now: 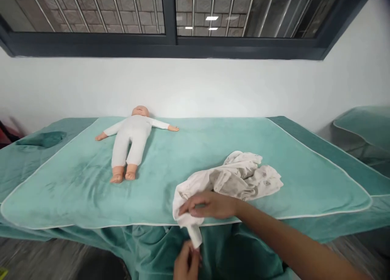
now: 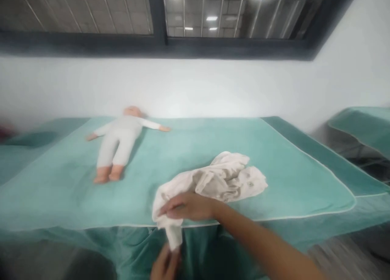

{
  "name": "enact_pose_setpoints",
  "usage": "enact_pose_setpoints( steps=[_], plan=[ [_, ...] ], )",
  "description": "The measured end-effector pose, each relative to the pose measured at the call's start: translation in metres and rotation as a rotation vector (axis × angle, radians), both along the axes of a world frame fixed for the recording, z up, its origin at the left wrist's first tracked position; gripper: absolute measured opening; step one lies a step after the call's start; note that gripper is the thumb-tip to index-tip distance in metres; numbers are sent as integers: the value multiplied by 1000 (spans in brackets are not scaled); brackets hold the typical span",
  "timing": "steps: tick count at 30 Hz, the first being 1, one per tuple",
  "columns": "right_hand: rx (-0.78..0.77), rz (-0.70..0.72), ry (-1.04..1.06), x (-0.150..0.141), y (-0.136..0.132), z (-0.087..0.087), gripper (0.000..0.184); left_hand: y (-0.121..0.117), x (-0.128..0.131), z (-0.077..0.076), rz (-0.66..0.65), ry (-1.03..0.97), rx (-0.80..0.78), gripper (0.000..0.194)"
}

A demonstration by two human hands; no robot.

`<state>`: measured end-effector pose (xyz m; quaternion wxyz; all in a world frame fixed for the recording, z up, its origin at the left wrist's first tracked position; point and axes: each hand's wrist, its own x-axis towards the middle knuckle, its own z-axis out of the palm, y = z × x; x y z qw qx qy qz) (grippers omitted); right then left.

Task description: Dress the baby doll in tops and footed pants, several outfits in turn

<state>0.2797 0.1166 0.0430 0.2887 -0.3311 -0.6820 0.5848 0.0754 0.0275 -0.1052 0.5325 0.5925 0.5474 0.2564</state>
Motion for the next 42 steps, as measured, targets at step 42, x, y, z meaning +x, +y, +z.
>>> enact_pose_setpoints(
  steps=[42],
  plan=[
    [575,-593,-1071,86,22,48,33,134,11,215,-107,-222,176,24]
  ],
)
